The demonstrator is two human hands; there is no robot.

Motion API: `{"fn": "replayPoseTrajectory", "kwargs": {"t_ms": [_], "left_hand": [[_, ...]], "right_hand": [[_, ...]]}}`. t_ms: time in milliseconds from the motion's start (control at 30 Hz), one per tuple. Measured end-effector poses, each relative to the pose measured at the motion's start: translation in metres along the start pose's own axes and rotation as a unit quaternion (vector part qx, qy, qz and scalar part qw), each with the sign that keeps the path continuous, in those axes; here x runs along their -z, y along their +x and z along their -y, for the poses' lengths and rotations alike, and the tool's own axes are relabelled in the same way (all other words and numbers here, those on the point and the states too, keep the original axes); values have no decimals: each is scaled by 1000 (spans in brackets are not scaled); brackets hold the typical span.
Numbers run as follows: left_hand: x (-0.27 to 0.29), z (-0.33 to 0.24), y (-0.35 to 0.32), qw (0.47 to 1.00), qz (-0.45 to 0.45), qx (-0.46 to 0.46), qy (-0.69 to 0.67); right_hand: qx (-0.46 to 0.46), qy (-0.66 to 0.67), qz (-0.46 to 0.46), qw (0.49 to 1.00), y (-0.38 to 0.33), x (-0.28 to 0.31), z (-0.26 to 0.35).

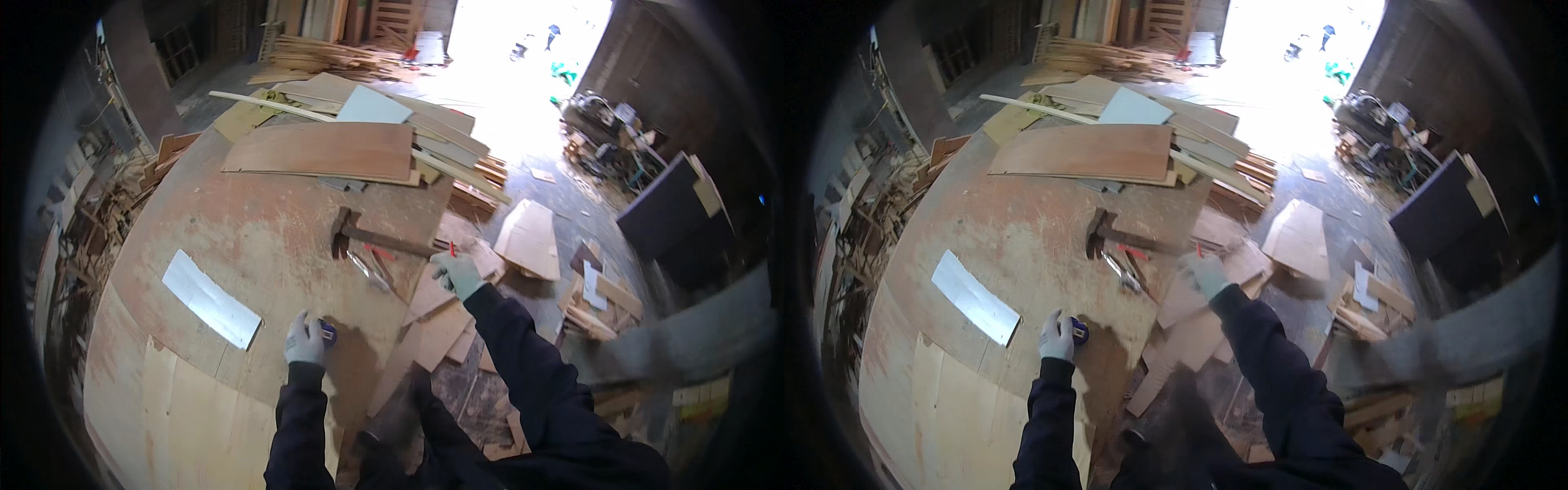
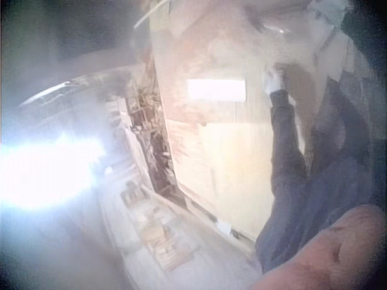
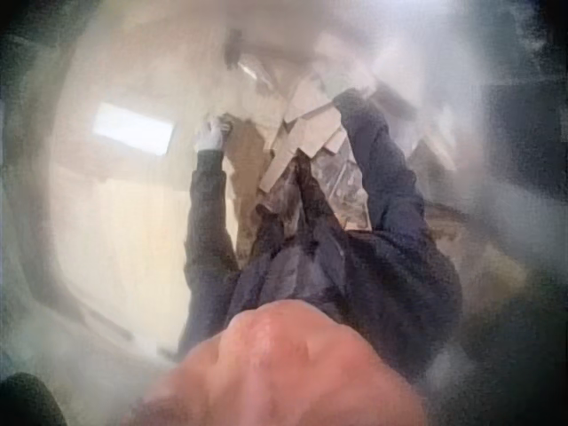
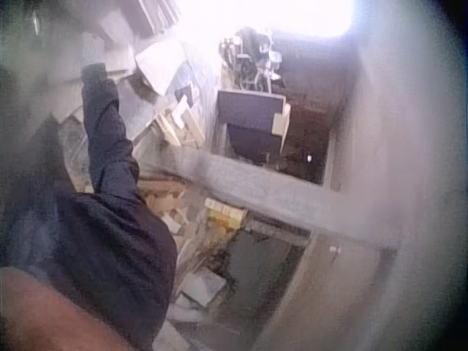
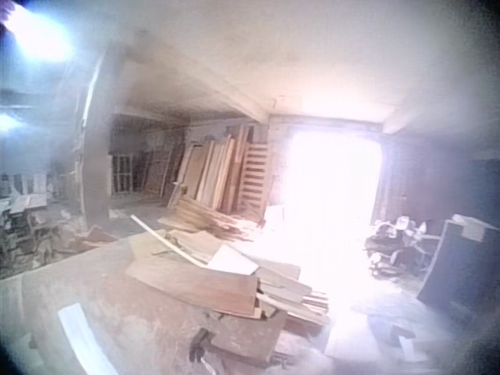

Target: The person measures and marks a large plywood sheet with a tape measure and red pencil, then uses a compass to draw intersecting lines. A coworker hands over tools and the person continues marking the board.

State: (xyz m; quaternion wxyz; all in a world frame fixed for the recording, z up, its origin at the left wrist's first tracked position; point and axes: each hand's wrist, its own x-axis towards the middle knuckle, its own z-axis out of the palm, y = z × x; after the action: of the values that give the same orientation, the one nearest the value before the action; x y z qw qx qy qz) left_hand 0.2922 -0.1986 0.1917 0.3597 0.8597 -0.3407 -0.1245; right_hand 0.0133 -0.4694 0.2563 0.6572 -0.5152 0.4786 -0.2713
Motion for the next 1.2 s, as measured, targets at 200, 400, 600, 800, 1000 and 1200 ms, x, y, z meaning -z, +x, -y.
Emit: {"fn": "replayPoseTrajectory", "kwargs": {"t_ms": [200,400,600,800,1000,1200], "left_hand": [[-37,-2,21,977,-193,-79,45],[-37,-4,31,981,-51,6,186],[-20,-16,26,987,-159,3,19],[-11,-19,22,992,-126,29,7],[-20,-6,15,990,-136,23,-6],[8,13,-5,964,-169,10,-206]], "right_hand": [[11,-12,-48,999,234,-5,66],[15,122,88,989,368,10,51],[-27,-13,159,987,421,47,70],[-37,-154,69,985,415,22,105],[140,-43,70,987,320,-94,156],[206,53,99,972,118,-167,184]]}}
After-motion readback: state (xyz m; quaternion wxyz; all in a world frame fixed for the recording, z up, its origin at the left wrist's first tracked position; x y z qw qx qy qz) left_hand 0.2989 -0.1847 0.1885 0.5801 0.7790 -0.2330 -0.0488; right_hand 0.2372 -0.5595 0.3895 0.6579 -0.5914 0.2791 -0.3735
